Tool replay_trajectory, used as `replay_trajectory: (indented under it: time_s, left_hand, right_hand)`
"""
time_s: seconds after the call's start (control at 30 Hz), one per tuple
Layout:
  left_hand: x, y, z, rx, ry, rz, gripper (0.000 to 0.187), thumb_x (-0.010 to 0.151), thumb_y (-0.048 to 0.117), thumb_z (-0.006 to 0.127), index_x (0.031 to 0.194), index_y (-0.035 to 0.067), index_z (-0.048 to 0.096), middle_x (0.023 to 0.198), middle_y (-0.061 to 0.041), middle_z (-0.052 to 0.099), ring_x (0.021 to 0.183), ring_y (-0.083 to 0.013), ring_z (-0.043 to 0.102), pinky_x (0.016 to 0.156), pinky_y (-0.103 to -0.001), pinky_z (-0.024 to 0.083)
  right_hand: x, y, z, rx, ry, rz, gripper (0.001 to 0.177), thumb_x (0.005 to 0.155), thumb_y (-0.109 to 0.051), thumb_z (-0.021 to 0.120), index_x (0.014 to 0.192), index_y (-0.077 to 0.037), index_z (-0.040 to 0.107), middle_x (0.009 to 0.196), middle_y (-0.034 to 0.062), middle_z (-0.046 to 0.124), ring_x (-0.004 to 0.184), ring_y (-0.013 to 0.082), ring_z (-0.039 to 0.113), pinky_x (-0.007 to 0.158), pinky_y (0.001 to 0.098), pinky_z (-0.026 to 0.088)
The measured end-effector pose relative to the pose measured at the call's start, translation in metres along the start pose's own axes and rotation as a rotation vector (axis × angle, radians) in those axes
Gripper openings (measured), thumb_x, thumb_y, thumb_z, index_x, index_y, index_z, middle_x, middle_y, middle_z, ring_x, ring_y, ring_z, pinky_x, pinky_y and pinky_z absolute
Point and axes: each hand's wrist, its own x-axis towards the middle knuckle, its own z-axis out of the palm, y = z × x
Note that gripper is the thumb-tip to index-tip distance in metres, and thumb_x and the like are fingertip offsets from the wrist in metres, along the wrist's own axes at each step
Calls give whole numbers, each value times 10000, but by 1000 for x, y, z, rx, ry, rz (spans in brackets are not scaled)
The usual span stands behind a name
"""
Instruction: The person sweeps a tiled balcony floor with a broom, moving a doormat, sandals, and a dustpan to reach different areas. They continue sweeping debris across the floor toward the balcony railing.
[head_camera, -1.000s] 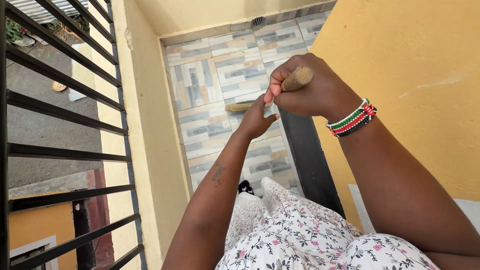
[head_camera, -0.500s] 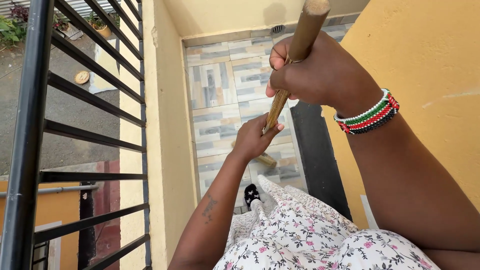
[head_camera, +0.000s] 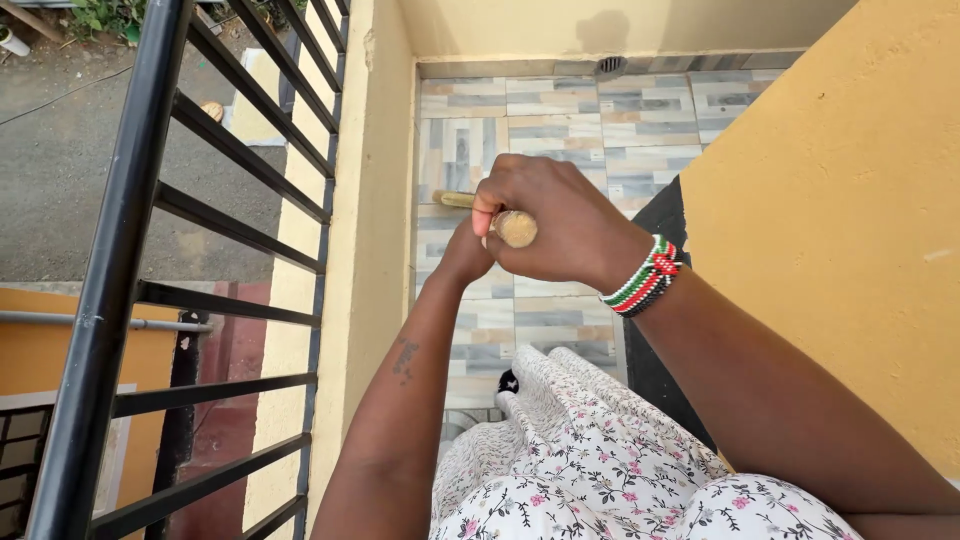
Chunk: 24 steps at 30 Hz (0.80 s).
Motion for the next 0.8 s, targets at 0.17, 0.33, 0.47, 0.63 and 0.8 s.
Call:
replay_trajectory:
  time_s: [0.17,0.33,0.47,0.63,0.8]
  left_hand:
    - [-34,-14,-13,9,57,-108,435,935,153,565,1366,94,572,1351,-111,664,1276,-262,614,1030,-377,484]
    - [-78,38,-13,119,205,-185,352,998,253,559,1315,104,588,1279,-119,688,1187,-286,642,964,-395,500]
    - [-118,88,-11,229,293,-191,331,979,390,612,1154,111,647,1070,-119,742,956,-329,700,828,-430,531]
    - [-169,120,10,311,320,-149,339,983,444,600,1095,130,663,941,-99,748,866,-341,706,759,-458,517]
    - [-191,161,41,430,339,-189,338,974,460,614,1016,126,643,859,-91,739,818,-351,704,710,-490,483]
  right_hand:
    - [9,2,28,69,-69,15,133,663,-105,742,795,-104,726,858,73,724,797,248,716,725,364,565]
    - [20,-35,11,66,-150,121,130,629,-101,729,756,-102,755,778,68,748,699,210,721,667,342,584]
    - [20,-61,-6,122,-189,313,145,653,-149,728,785,-100,767,686,46,746,624,149,715,618,316,574]
    - [-4,-81,-13,123,-176,255,155,653,-148,738,786,-72,766,693,42,744,633,134,701,604,307,549]
    - [-55,-111,-47,181,-89,210,82,710,-106,715,776,-61,732,687,39,710,649,126,675,606,299,545]
